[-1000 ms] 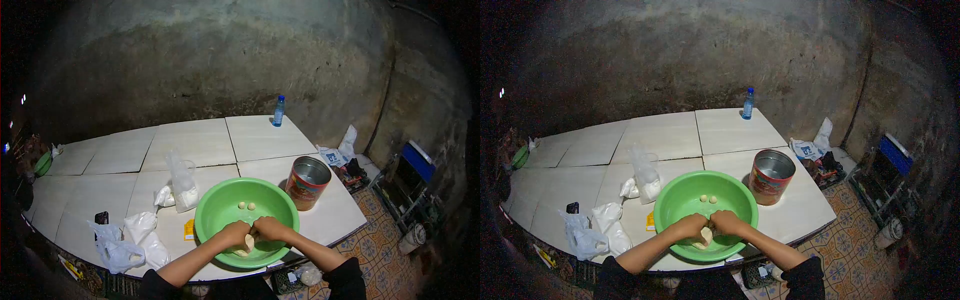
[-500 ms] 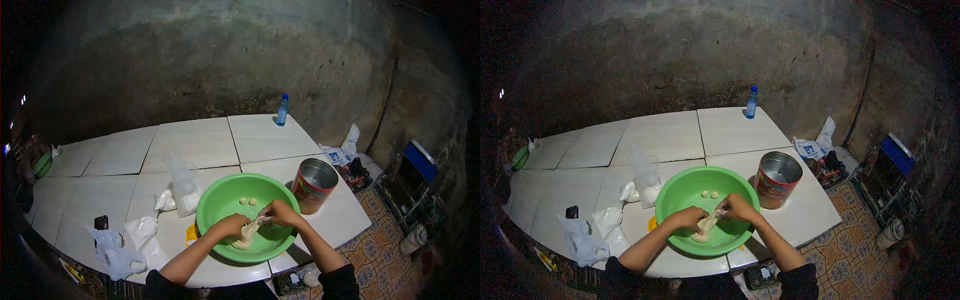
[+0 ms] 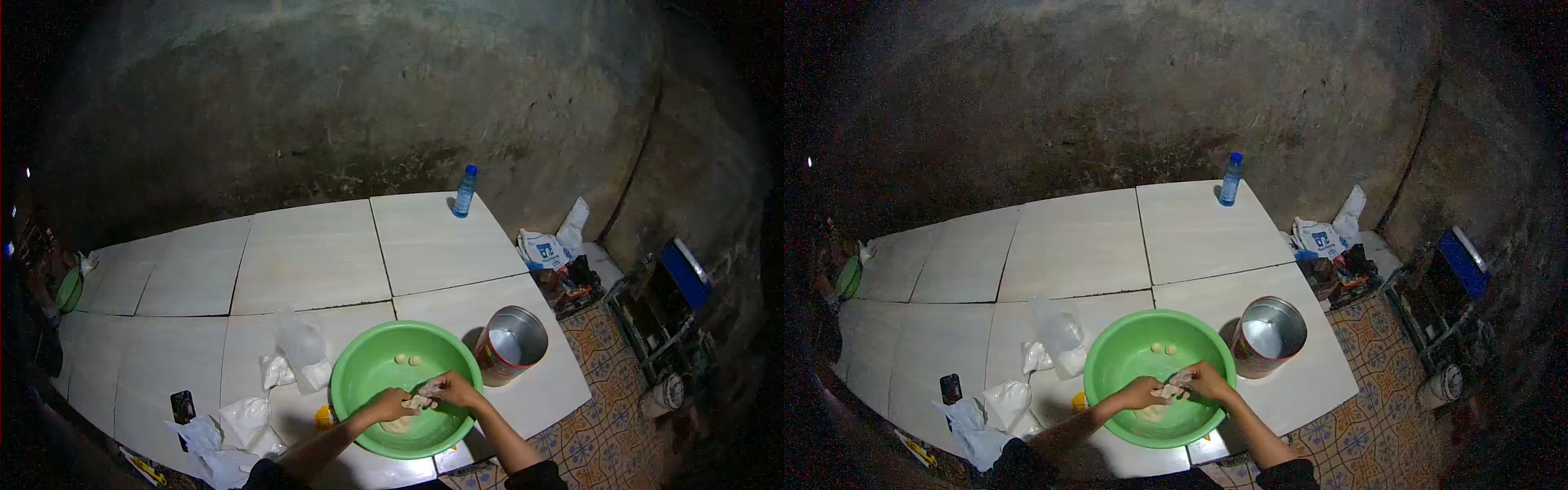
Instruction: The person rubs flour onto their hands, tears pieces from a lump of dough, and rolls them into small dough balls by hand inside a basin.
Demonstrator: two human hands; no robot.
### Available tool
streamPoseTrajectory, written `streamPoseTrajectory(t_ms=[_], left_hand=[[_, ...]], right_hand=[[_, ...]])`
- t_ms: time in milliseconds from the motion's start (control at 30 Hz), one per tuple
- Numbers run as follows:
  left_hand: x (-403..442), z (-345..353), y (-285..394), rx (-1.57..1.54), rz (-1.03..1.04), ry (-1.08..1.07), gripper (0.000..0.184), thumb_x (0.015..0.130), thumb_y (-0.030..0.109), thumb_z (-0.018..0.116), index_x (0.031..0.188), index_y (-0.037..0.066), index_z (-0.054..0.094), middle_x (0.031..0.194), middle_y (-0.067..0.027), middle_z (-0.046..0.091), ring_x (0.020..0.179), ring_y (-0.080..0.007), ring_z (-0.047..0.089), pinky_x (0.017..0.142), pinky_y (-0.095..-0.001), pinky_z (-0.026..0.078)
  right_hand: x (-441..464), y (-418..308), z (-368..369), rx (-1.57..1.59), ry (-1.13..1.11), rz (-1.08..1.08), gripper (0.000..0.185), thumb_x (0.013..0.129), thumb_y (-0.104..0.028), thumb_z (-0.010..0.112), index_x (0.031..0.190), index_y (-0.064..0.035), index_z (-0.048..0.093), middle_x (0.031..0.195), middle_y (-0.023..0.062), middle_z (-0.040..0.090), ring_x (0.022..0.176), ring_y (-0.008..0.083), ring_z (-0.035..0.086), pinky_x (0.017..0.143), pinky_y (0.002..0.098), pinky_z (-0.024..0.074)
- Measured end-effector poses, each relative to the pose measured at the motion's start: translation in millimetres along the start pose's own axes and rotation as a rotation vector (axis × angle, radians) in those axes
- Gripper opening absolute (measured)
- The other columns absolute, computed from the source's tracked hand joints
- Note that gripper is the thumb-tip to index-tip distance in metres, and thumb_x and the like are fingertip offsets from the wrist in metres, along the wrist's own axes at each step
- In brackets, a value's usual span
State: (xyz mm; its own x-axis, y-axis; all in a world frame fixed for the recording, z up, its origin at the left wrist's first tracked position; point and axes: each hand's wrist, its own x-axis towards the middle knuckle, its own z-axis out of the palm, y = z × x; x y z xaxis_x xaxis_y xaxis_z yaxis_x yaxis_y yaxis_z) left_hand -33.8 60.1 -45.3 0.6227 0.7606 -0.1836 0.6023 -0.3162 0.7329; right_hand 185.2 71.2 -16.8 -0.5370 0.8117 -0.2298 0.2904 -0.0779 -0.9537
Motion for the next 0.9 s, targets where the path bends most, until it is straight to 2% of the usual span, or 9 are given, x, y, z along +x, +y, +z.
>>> streamPoseTrajectory(t_ms=[200,333,433,500,567,600,633,733,900], left_hand=[[3,1,1,-0.09,-0.106,0.213,0.037,0.072,0.042,0.074,0.073,0.005,0.067,0.065,-0.0177,0.061,0.06,-0.0327,0.061,0.056,-0.0421,0.044],[3,1,8,-0.003,0.016,0.347,0.031,0.071,0.034,0.076,0.072,0.004,0.067,0.063,-0.0187,0.059,0.057,-0.0348,0.059,0.053,-0.0416,0.044],[0,-2,15,0.007,0.021,0.423,0.032,0.069,0.033,0.078,0.07,0.003,0.067,0.062,-0.0195,0.059,0.056,-0.037,0.058,0.052,-0.0424,0.043],[-1,-9,18,0.04,-0.139,0.301,0.029,0.071,0.032,0.079,0.076,0.005,0.07,0.065,-0.017,0.063,0.058,-0.0275,0.062,0.056,-0.0377,0.045],[5,1,-5,-0.221,-0.096,0.261,0.046,0.07,0.039,0.079,0.061,-0.001,0.059,0.053,-0.0141,0.053,0.051,-0.0199,0.058,0.05,-0.04,0.039],[5,-5,-7,-0.236,-0.086,0.138,0.045,0.069,0.04,0.081,0.079,0.0,0.062,0.062,-0.0095,0.059,0.061,-0.0138,0.059,0.055,-0.0357,0.043],[2,-8,-8,-0.234,-0.082,0.135,0.045,0.069,0.04,0.081,0.079,0.0,0.062,0.062,-0.0095,0.059,0.061,-0.0138,0.059,0.055,-0.0357,0.043],[-15,-32,15,-0.607,-0.031,-0.104,0.09,0.064,0.04,0.085,0.129,-0.004,0.041,0.107,-0.0154,0.062,0.094,-0.025,0.061,0.082,-0.0325,0.049],[-6,-10,-14,-0.222,0.101,0.189,0.08,0.062,0.039,0.085,0.12,-0.004,0.052,0.108,-0.0173,0.063,0.095,-0.0261,0.062,0.084,-0.0355,0.049]], right_hand=[[-11,-15,26,-0.074,0.201,-0.074,0.027,0.076,-0.021,0.076,0.091,0.0007,0.068,0.075,0.0092,0.068,0.063,0.0159,0.064,0.059,0.03,0.051],[-11,-35,31,-0.432,0.346,-0.068,0.02,0.075,-0.015,0.075,0.079,0.0019,0.066,0.064,0.007,0.063,0.059,0.0086,0.055,0.056,0.0274,0.0449],[-5,-32,34,-0.359,0.373,-0.103,0.019,0.073,-0.014,0.076,0.079,0.0016,0.066,0.063,0.0065,0.062,0.058,0.0083,0.053,0.055,0.0273,0.0443],[-1,-33,28,-0.328,0.34,-0.081,0.017,0.073,-0.012,0.074,0.08,0.0015,0.066,0.063,0.0065,0.063,0.058,0.0088,0.055,0.056,0.0281,0.0453],[0,-39,24,-0.315,0.325,-0.036,0.018,0.069,-0.012,0.075,0.079,0.0009,0.069,0.068,0.0137,0.066,0.061,0.0172,0.064,0.059,0.0329,0.0494],[4,-35,24,-0.342,0.344,-0.059,0.018,0.068,-0.01,0.076,0.081,0.0005,0.07,0.07,0.013,0.068,0.063,0.0149,0.064,0.06,0.0313,0.0502],[6,-31,25,-0.341,0.349,-0.058,0.018,0.068,-0.01,0.076,0.081,0.0005,0.07,0.07,0.013,0.068,0.063,0.0149,0.064,0.06,0.0313,0.0502],[10,-16,28,-0.111,0.398,-0.093,0.018,0.071,-0.01,0.076,0.086,-0.001,0.071,0.073,0.0118,0.069,0.065,0.0152,0.066,0.062,0.0314,0.0517],[2,-25,39,-0.214,0.497,-0.028,0.015,0.072,-0.004,0.075,0.084,0.0017,0.069,0.073,0.0055,0.068,0.066,0.0116,0.063,0.063,0.0278,0.052]])
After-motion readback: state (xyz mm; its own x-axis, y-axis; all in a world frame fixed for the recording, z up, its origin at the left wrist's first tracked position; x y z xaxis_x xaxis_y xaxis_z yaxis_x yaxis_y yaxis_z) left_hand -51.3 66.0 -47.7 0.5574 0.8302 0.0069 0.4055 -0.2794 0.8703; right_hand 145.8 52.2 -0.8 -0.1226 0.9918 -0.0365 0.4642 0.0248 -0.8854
